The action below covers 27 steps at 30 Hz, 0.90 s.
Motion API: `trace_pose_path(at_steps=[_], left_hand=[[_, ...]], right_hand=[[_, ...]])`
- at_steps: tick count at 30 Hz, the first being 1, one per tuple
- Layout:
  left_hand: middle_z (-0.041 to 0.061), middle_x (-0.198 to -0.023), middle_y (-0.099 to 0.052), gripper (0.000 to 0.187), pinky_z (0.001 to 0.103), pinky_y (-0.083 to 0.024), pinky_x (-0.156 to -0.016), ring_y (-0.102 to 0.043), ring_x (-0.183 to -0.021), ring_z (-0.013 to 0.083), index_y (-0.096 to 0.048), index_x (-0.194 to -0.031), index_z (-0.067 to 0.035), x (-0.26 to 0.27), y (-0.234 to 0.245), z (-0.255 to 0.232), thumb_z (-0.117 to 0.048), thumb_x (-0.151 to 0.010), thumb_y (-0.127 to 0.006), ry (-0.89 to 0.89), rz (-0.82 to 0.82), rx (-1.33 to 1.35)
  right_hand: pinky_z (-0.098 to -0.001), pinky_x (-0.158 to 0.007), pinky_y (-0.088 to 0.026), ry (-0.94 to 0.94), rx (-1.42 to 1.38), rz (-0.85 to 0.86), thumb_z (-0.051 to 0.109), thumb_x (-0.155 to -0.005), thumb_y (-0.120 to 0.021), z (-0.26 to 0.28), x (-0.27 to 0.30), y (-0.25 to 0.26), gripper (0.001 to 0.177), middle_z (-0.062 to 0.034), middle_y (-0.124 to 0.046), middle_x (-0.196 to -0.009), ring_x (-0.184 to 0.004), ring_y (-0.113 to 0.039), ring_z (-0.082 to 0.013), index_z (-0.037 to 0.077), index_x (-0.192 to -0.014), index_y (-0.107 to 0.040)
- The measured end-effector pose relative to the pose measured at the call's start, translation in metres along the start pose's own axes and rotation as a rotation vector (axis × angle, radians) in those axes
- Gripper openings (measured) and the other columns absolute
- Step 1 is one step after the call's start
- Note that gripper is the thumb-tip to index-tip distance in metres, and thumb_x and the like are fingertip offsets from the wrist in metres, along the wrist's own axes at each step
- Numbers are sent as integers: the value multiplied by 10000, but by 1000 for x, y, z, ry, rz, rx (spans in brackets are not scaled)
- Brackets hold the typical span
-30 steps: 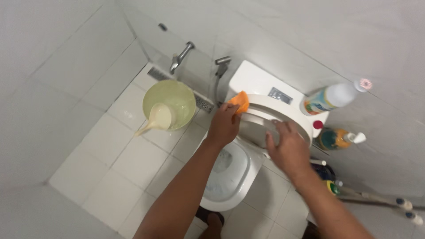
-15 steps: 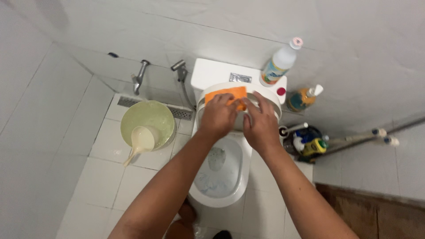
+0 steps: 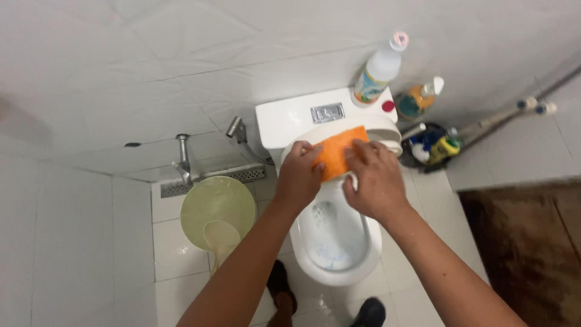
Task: The person cleans a toilet by applying cleaning agents to a cloth and wiping the toilet tank and seat. They use a scoop to pour water from a bucket onto the cloth and into the bowl, then continue wiping the seat and rim with the cloth.
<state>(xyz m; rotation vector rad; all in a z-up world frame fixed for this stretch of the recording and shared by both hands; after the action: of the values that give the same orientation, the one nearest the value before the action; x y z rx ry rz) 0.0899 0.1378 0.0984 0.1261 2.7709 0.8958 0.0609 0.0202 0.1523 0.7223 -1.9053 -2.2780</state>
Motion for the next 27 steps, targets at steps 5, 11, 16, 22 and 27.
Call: trace_pose_path(at_steps=[5,11,16,22,27], left_hand=[[134,-1100,-583,419,370,-507,-841,-608,-999,304,-622,-1189,-16,-1,-3,-3,-107,-786,-692,-43,102,58],[146,-1045,-602,448,407,-502,-787,-602,-944,332,-617,-1168,6,-1,-9,9,-111,-745,-709,-74,115,-32],[94,-883,-629,292,407,-505,-733,-610,-862,286,-662,-1115,-35,-1,-28,12,-180,-862,-663,-123,158,-169],[86,-870,-619,310,396,-502,-658,-607,-822,267,-657,-1153,-24,-6,-42,-12,-163,-879,-612,-258,106,-240],[89,-956,-616,284,369,-517,-710,-606,-881,245,-644,-1122,9,0,-61,-23,-90,-868,-564,-373,73,-370]], right_hand=[[-402,-885,-427,29,13,123,55,-749,-615,21,-7,-23,469,-102,-573,-1267,-1067,-527,-301,130,-1211,-611],[-417,-950,-446,-73,-34,13,37,-815,-618,-11,4,-30,417,-147,-568,-1221,-1098,-507,-350,96,-1227,-608],[-426,-938,-439,-279,-155,-100,-24,-789,-629,-67,18,-23,426,-144,-576,-1202,-1087,-483,-379,99,-1197,-643],[-436,-960,-434,-223,-80,-133,-42,-777,-625,-50,19,-33,431,-153,-580,-1210,-1100,-485,-374,51,-1198,-635],[-406,-905,-470,-242,-103,-140,-47,-798,-630,-72,35,-34,404,-155,-590,-1182,-1061,-530,-373,25,-1195,-642]])
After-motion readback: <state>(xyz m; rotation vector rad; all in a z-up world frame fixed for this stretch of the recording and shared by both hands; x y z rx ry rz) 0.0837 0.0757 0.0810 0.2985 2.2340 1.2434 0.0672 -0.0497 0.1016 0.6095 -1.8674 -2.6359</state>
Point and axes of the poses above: each hand's wrist, its own x-axis away from the middle knuckle, its own y-axis out of the back of the hand, z = x × y, the point moved 10 cm from there along -x, towards the middle knuckle
